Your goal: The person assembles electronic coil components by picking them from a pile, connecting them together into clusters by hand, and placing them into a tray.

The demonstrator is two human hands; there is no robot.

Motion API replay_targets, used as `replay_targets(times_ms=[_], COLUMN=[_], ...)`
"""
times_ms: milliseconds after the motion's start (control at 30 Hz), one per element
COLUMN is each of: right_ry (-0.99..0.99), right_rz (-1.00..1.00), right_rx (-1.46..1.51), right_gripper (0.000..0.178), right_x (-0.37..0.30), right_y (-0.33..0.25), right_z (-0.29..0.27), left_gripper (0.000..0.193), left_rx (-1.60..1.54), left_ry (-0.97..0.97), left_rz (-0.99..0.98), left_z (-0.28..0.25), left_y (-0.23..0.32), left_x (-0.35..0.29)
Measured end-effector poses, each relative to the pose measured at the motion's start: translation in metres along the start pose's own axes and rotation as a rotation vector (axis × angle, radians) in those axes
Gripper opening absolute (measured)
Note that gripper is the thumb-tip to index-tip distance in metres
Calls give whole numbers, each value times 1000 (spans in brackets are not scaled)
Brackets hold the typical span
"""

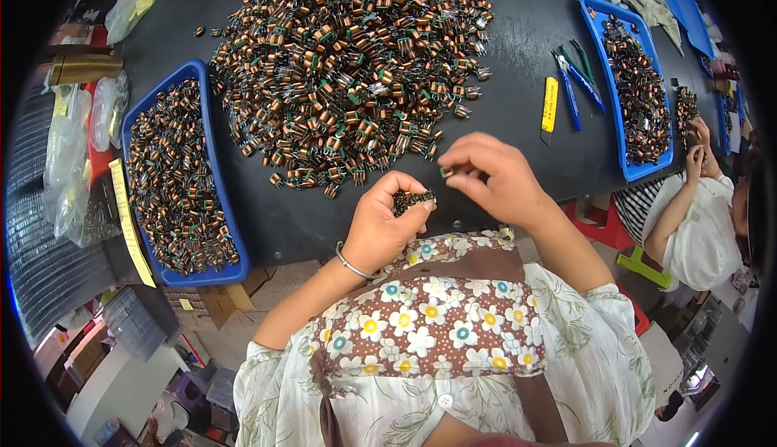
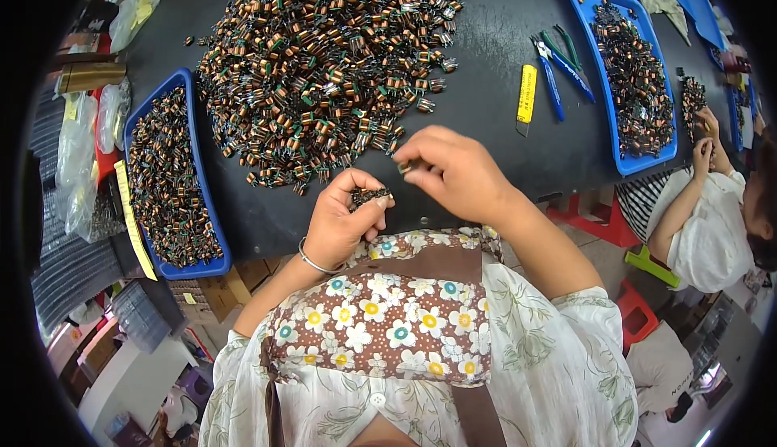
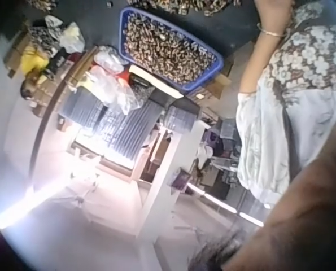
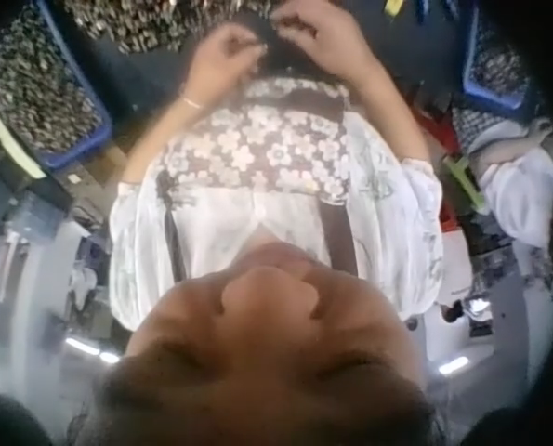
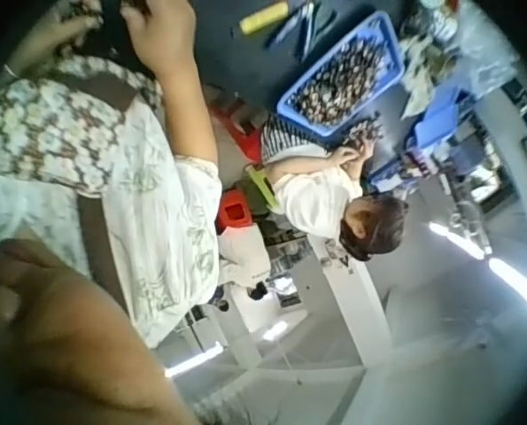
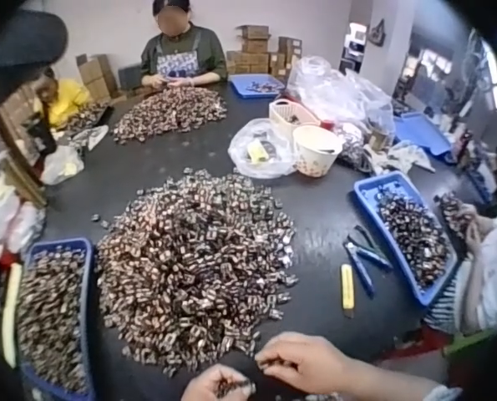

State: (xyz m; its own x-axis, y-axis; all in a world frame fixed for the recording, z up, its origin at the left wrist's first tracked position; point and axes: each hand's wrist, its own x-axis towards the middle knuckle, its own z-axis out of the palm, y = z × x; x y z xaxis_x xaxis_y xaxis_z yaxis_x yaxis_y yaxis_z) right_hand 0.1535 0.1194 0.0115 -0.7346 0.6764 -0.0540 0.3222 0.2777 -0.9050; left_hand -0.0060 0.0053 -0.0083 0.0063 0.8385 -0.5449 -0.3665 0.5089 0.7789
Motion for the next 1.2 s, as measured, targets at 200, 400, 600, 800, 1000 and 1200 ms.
replay_targets(times_ms=[200, 400, 600, 800, 1000, 1200], right_ry=[-109, -103, 79, 109, 5, -61], right_rz=[-234, -240, -330, -281, -60, 57], right_rx=[-35, 62, -483, -226, 120, 212], right_gripper=[19, 18, 17, 16, 11, 7], right_x=[-5, 5, 16, 4, -5, 1], right_y=[-9, -1, 12, 6, -7, -7], right_z=[8, 9, 17, 13, 13, 9], left_gripper=[15, 10, 12, 13, 14, 15], left_rx=[-19, 8, -38, -106, -96, -62], left_ry=[3, -18, -1, 11, 39, 31], left_rz=[50, 17, 3, 0, 27, 3], left_z=[3, 0, -1, -1, 1, 0], left_y=[6, 5, 3, 3, 5, 6], left_x=[1, 0, -1, -2, -1, 0])
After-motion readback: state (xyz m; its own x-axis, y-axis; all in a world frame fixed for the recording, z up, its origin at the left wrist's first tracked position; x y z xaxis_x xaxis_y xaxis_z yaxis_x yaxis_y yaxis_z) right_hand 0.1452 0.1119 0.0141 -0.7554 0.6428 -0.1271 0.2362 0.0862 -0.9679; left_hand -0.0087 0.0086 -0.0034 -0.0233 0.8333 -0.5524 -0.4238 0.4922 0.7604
